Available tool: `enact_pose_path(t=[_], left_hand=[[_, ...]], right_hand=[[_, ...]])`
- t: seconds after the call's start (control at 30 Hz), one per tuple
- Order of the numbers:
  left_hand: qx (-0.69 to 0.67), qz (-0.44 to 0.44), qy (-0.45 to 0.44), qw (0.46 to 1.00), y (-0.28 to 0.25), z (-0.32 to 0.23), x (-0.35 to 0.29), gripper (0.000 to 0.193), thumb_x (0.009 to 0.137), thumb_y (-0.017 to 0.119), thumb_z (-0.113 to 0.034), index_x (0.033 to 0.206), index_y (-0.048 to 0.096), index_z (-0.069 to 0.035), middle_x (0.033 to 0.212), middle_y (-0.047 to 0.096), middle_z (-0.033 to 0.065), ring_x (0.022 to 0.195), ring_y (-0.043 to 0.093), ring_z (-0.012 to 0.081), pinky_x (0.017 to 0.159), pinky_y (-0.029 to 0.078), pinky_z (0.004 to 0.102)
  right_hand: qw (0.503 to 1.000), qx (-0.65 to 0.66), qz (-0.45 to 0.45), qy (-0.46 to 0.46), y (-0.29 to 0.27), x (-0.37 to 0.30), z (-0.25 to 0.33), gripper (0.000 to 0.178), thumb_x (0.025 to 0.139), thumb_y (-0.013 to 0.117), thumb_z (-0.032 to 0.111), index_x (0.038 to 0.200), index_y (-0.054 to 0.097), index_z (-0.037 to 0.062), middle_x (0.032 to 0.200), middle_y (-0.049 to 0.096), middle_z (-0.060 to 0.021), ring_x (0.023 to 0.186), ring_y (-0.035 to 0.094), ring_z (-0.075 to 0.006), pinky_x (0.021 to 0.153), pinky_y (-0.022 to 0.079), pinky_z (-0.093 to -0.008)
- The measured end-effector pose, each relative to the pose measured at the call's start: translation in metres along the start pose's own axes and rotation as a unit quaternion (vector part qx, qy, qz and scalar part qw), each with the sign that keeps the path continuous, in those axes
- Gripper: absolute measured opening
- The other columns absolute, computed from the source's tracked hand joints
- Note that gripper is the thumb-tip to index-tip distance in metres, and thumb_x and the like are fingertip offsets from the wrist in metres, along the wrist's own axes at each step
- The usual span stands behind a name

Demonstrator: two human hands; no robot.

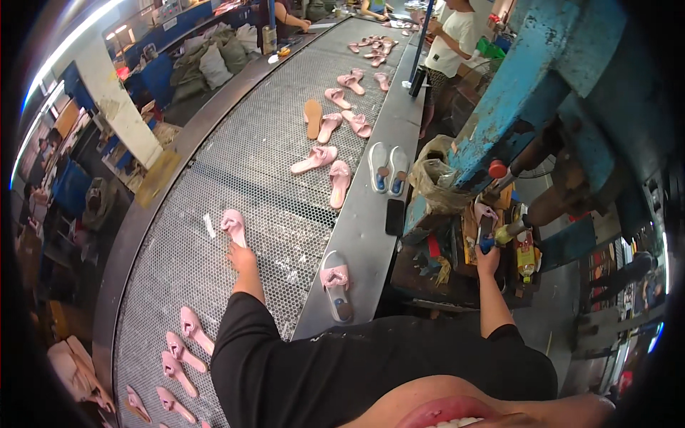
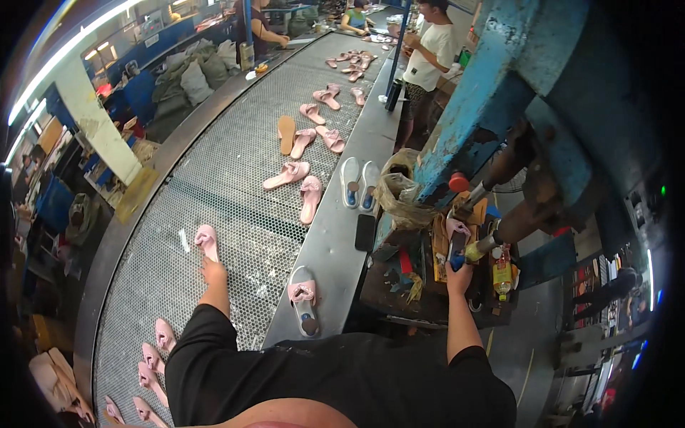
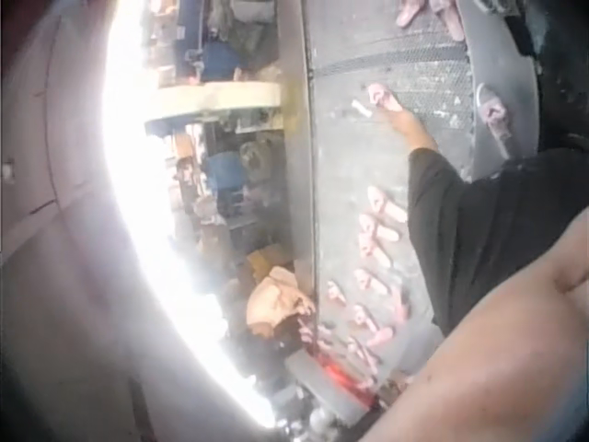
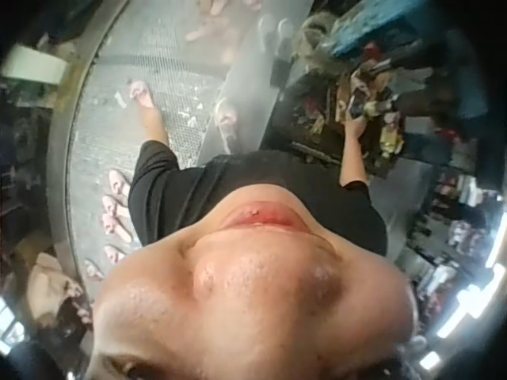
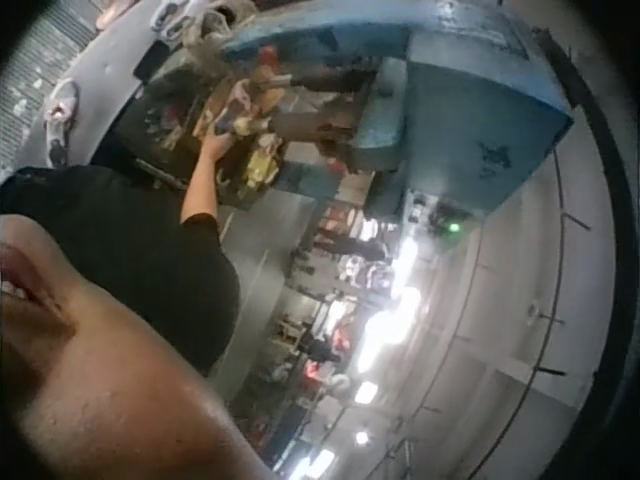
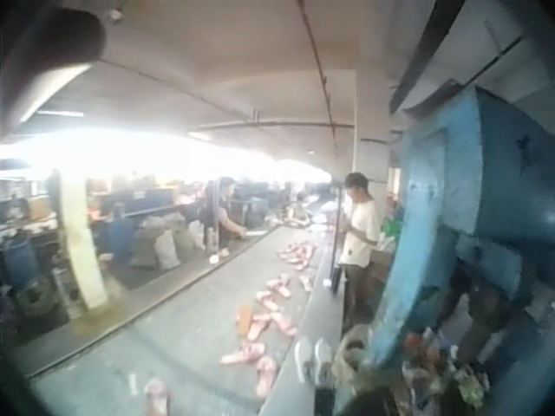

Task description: Assembling shoe components using a industrial press machine and managing items on a circular conveyor.

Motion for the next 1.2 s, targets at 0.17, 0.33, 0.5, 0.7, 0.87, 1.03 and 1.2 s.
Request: enact_pose_path(t=[0.17,0.33,0.5,0.7,0.87,1.03,1.2], left_hand=[[-0.022,0.02,0.127,0.991,0.007,-0.021,-0.055,0.039,0.079,0.06,-0.011,0.116,0.048,-0.004,0.124,0.052,0.0145,0.115,0.051,0.034,0.093,0.045,0.0466],[-0.63,0.379,-0.17,0.656,0.057,0.033,-0.11,0.036,0.083,0.069,-0.02,0.111,0.055,-0.002,0.089,0.065,0.0146,0.081,0.065,0.028,0.066,0.054,0.042],[-0.742,0.525,-0.148,0.391,0.002,-0.003,-0.286,0.037,0.091,0.055,-0.012,0.126,0.047,-0.004,0.111,0.061,0.0212,0.092,0.064,0.0335,0.078,0.055,0.0402],[-0.549,0.768,-0.087,0.318,-0.046,-0.097,-0.422,0.046,0.084,0.058,-0.005,0.127,0.043,0.0,0.12,0.057,0.0232,0.108,0.061,0.0359,0.088,0.053,0.0456],[-0.709,0.514,-0.015,0.483,0.007,-0.131,-0.345,0.035,0.088,0.052,-0.014,0.114,0.051,0.009,0.106,0.062,0.019,0.099,0.063,0.0319,0.089,0.052,0.0449],[-0.643,0.468,-0.028,0.605,-0.014,-0.153,-0.358,0.045,0.091,0.054,-0.047,0.114,0.053,-0.008,0.098,0.062,0.0085,0.089,0.063,0.0255,0.076,0.054,0.0374],[-0.492,0.498,0.331,0.633,0.019,-0.183,-0.469,0.041,0.092,0.061,-0.027,0.124,0.045,-0.008,0.106,0.058,0.0074,0.095,0.057,0.0184,0.083,0.048,0.0329]], right_hand=[[0.995,0.019,-0.091,-0.024,0.017,-0.02,-0.014,0.064,0.067,0.08,0.03,0.112,0.05,-0.0049,0.106,0.055,-0.0241,0.103,0.053,-0.0408,0.089,0.041,-0.0466],[0.988,0.146,-0.04,0.014,0.024,-0.094,0.016,0.061,0.06,0.082,0.016,0.111,0.052,-0.0014,0.104,0.058,-0.0205,0.1,0.056,-0.039,0.087,0.044,-0.0433],[0.925,0.371,0.062,-0.061,-0.003,-0.186,0.054,0.065,0.064,0.081,0.014,0.122,0.053,0.0028,0.104,0.059,-0.0115,0.098,0.058,-0.0252,0.088,0.045,-0.0373],[0.865,0.43,0.218,-0.14,-0.001,-0.22,0.17,0.061,0.069,0.08,0.018,0.123,0.055,0.0007,0.114,0.061,-0.012,0.104,0.057,-0.0187,0.091,0.044,-0.0328],[0.812,0.451,0.267,-0.256,-0.008,-0.218,0.171,0.052,0.065,0.074,0.007,0.11,0.049,0.0061,0.127,0.056,-0.0113,0.117,0.051,-0.0238,0.1,0.038,-0.0355],[0.757,0.439,0.381,-0.297,-0.038,-0.229,0.135,0.049,0.065,0.075,0.01,0.105,0.046,0.0066,0.131,0.054,-0.0117,0.12,0.05,-0.0236,0.103,0.036,-0.038],[0.84,0.411,0.306,-0.177,-0.037,-0.205,0.101,0.053,0.07,0.072,0.01,0.117,0.047,0.0046,0.129,0.052,-0.0116,0.12,0.046,-0.0214,0.105,0.033,-0.0373]])
Point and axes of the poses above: each hand's wrist, its own x-axis towards the middle knuckle, its own y-axis out of the palm, z = x × y, the point moved 4 cm from there along x, towards the middle knuckle
